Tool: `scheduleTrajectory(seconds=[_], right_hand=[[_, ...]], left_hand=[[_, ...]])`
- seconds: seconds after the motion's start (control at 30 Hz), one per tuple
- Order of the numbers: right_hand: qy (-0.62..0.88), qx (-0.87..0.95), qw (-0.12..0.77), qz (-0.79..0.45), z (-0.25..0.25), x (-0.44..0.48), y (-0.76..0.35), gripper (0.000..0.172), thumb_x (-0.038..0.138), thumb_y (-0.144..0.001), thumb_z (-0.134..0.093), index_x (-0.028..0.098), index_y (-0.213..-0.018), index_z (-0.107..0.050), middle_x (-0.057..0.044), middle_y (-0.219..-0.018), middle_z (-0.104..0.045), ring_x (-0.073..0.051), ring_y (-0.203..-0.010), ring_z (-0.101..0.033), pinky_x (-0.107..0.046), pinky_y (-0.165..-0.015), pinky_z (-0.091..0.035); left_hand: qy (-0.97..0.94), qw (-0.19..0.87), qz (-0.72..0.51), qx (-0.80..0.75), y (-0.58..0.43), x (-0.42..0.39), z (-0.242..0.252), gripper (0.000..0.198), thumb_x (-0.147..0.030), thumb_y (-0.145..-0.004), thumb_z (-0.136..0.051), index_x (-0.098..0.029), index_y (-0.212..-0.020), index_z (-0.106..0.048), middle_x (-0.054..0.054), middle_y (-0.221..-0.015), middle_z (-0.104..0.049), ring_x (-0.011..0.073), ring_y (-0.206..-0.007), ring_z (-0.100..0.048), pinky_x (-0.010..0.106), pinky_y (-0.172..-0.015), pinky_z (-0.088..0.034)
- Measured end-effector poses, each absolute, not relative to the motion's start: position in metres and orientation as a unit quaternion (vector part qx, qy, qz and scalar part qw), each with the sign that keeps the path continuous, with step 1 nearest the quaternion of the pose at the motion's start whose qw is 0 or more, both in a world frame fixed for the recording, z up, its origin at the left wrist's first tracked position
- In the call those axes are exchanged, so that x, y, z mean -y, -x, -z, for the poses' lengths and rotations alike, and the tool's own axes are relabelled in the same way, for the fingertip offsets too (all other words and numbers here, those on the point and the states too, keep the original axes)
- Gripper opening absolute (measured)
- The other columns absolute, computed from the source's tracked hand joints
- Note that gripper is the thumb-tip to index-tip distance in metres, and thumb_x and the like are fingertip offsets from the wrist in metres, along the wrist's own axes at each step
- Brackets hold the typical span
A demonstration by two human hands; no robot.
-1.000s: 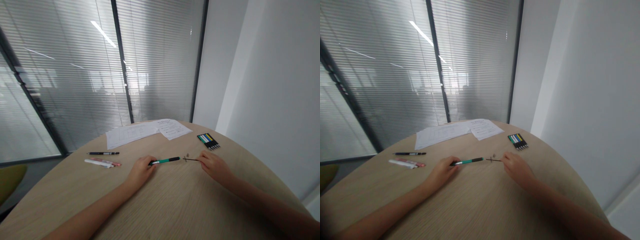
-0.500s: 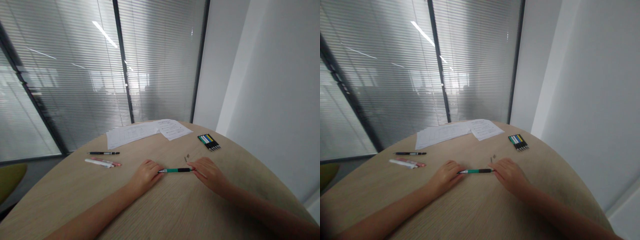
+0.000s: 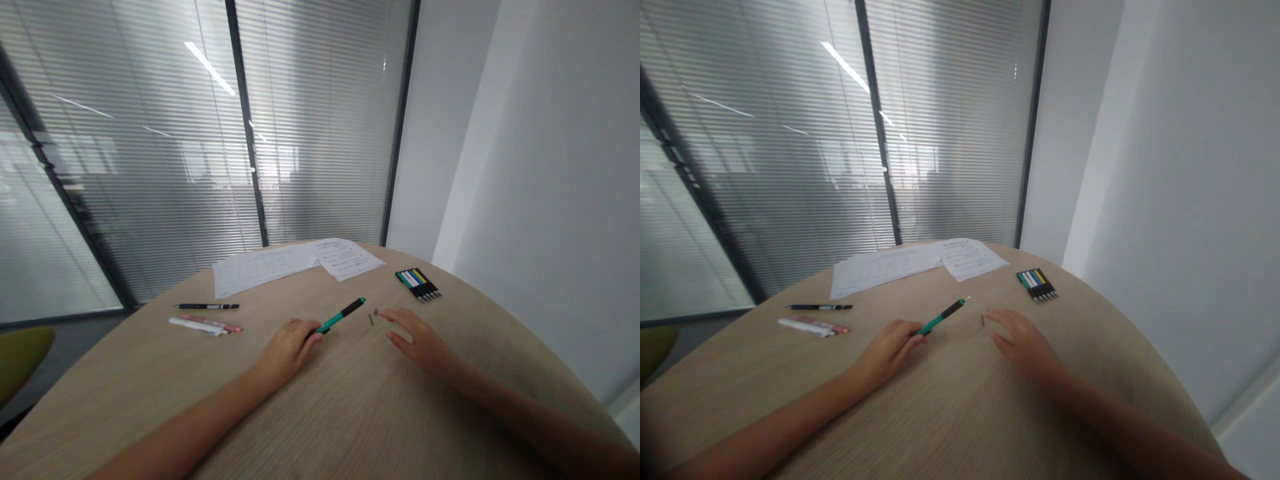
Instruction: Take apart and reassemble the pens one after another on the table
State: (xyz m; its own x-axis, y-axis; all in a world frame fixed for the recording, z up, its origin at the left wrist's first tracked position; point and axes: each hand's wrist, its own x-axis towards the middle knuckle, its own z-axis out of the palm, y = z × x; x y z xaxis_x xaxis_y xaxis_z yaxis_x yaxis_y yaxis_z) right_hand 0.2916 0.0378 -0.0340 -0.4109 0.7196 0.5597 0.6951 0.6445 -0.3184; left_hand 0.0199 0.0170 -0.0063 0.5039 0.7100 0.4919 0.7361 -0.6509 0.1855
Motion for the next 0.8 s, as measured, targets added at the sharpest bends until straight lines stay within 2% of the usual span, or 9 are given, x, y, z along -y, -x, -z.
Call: scheduleTrajectory(seconds=[0.2,0.33,0.47,0.63,0.8], right_hand=[[0.380,0.896,0.230,-0.022,0.0411,-0.0413,-0.2882,0.040,0.026,-0.079,-0.040,0.015,-0.118,-0.045,-0.010,-0.122,-0.046,-0.019,-0.111,-0.041,-0.039,-0.094,-0.033],[0.382,0.904,0.190,-0.025,0.0386,-0.0396,-0.2849,0.042,0.028,-0.079,-0.041,0.013,-0.118,-0.044,-0.011,-0.123,-0.045,-0.021,-0.113,-0.039,-0.040,-0.095,-0.031],[0.379,0.903,0.203,-0.029,0.0387,-0.0404,-0.2852,0.038,0.027,-0.080,-0.040,0.013,-0.114,-0.048,-0.012,-0.118,-0.050,-0.020,-0.109,-0.044,-0.039,-0.093,-0.034],[0.356,0.898,0.258,-0.027,0.0412,-0.0423,-0.2887,0.027,0.017,-0.079,-0.039,0.017,-0.100,-0.056,-0.009,-0.102,-0.060,-0.018,-0.097,-0.052,-0.035,-0.086,-0.040],[0.340,0.897,0.280,-0.042,0.0364,-0.0408,-0.2892,0.021,0.011,-0.078,-0.039,0.017,-0.088,-0.057,-0.006,-0.087,-0.060,-0.015,-0.086,-0.054,-0.030,-0.079,-0.043]], left_hand=[[0.862,0.000,0.251,0.440,-0.0222,-0.0148,0.0037,0.025,-0.027,-0.084,-0.032,-0.015,-0.086,-0.053,0.006,-0.079,-0.060,0.0173,-0.077,-0.054,0.030,-0.067,-0.044],[0.863,0.015,0.238,0.445,-0.0229,-0.0168,0.0045,0.022,-0.026,-0.084,-0.033,-0.015,-0.087,-0.053,0.006,-0.079,-0.061,0.0173,-0.076,-0.054,0.029,-0.067,-0.044],[0.863,0.056,0.235,0.443,-0.0225,-0.0192,0.0068,0.020,-0.025,-0.083,-0.035,-0.015,-0.088,-0.052,0.005,-0.078,-0.061,0.0169,-0.073,-0.055,0.029,-0.066,-0.043],[0.865,0.088,0.221,0.441,-0.0214,-0.0203,0.0082,0.017,-0.022,-0.082,-0.037,-0.014,-0.086,-0.052,0.006,-0.076,-0.062,0.0169,-0.071,-0.056,0.029,-0.066,-0.043],[0.867,0.093,0.200,0.446,-0.0226,-0.0198,0.0076,0.015,-0.021,-0.081,-0.039,-0.015,-0.085,-0.052,0.006,-0.076,-0.063,0.0176,-0.071,-0.057,0.030,-0.065,-0.043]])
